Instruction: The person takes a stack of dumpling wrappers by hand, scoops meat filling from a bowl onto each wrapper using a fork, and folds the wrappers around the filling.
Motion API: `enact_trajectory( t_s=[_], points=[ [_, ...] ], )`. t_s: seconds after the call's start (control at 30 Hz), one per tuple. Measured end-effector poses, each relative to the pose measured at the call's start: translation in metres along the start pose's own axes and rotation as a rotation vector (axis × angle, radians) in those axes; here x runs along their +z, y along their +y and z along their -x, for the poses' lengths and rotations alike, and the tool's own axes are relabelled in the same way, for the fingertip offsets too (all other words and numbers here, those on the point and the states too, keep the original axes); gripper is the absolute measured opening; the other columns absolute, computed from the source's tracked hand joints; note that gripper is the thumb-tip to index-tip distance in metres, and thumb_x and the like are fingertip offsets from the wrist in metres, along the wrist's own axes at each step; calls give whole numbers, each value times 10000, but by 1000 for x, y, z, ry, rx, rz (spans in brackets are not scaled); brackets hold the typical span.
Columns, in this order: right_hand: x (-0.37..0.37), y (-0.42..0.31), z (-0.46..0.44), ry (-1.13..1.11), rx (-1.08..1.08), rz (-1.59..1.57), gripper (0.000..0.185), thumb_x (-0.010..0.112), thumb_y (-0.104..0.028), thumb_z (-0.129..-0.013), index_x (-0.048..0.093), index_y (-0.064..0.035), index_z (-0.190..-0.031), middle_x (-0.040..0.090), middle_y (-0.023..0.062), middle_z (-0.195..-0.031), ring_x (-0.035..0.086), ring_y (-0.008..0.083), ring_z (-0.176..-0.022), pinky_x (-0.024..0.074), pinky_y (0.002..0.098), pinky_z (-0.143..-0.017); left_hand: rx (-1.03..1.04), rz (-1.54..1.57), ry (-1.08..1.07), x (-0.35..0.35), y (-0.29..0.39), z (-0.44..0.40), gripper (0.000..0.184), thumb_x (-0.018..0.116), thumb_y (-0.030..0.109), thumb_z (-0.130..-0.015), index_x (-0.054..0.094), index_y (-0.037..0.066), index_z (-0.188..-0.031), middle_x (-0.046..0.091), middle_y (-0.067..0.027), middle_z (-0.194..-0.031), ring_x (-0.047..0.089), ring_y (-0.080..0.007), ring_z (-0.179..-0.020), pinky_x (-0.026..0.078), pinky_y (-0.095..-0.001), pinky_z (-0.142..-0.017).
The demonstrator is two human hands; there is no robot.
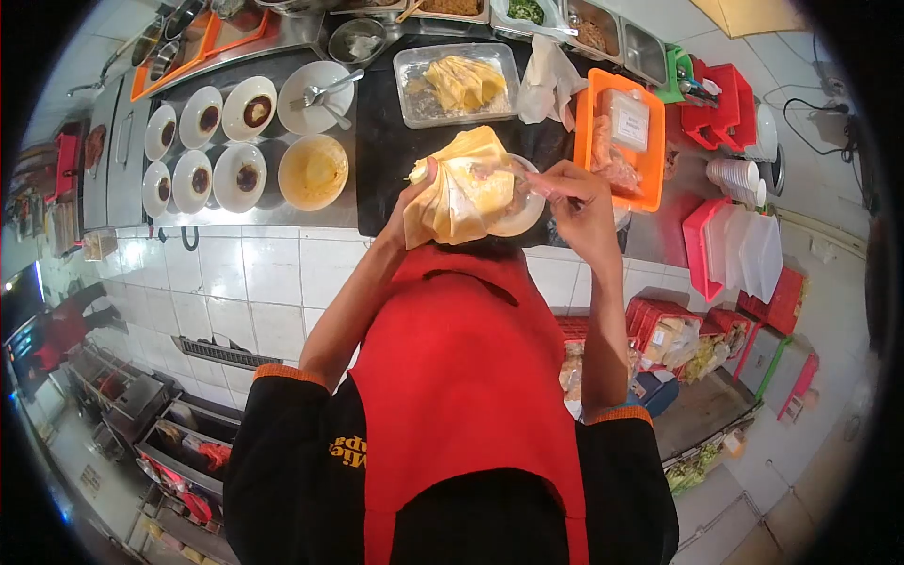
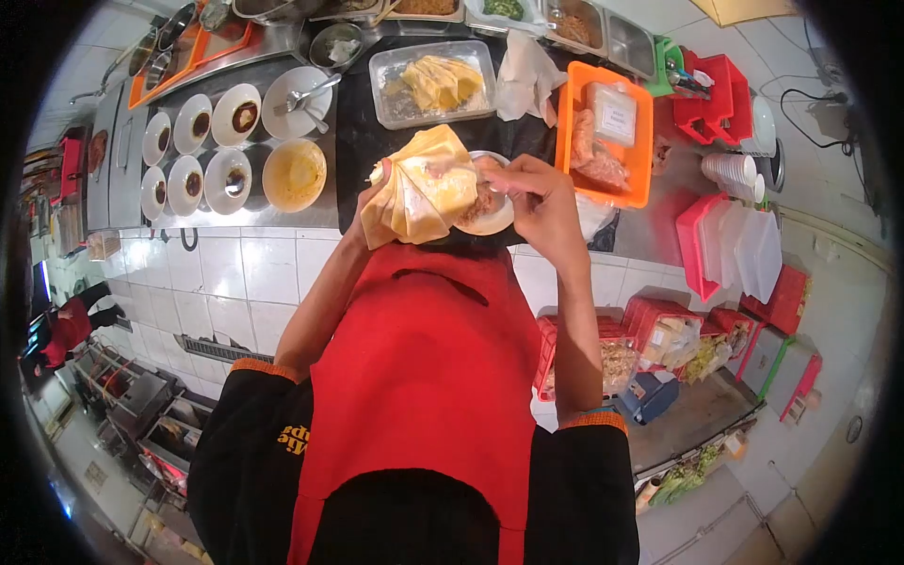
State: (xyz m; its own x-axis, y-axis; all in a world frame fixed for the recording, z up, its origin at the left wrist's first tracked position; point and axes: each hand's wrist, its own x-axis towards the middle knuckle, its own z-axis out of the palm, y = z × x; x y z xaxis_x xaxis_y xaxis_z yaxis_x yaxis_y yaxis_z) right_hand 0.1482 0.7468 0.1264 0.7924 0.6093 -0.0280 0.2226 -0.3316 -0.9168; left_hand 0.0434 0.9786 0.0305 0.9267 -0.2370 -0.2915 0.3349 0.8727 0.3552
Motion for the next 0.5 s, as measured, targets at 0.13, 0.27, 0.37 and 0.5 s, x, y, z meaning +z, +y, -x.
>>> enact_trajectory(
  t_s=[0.13, 0.27, 0.37, 0.5],
  points=[
    [21, 21, 2, 86, -120, -99, 372, 575, 169, -856, 777, -57, -1072, 644, 52, -874, 542, 100, -749, 408, 218, -641, 22, 312, -129, -14, -6, -7, 700, 384, 552, -1041, 346, 31, -1506, 516, -175, -1446, 558, -306, -1299, 459, -459, -1094],
    [16, 32, 5, 60, -24, -170, 308, 621, 144, -868, 766, -33, -1073, 651, 50, -912, 564, 104, -792, 435, 221, -695, 110, 418, -288, -18, -2, -8, 696, 354, 558, -1047, 352, 32, -1503, 512, -174, -1453, 551, -310, -1304, 455, -466, -1097],
    [3, 29, 12, 51, 46, -242, 264, 635, 118, -892, 740, -12, -1096, 650, 34, -924, 571, 101, -808, 446, 228, -717, 94, 280, -114, -14, 2, -7, 704, 410, 544, -1038, 350, 17, -1501, 507, -183, -1453, 563, -313, -1289, 455, -457, -1098],
    [24, 14, 5, 52, 93, -260, 223, 775, -26, -847, 695, -11, -1055, 612, -10, -896, 531, 62, -756, 419, 213, -670, 3, -46, 105, 10, -10, -2, 713, 480, 541, -1017, 368, 17, -1488, 551, -163, -1399, 598, -275, -1245, 488, -420, -1066]
  ],
)
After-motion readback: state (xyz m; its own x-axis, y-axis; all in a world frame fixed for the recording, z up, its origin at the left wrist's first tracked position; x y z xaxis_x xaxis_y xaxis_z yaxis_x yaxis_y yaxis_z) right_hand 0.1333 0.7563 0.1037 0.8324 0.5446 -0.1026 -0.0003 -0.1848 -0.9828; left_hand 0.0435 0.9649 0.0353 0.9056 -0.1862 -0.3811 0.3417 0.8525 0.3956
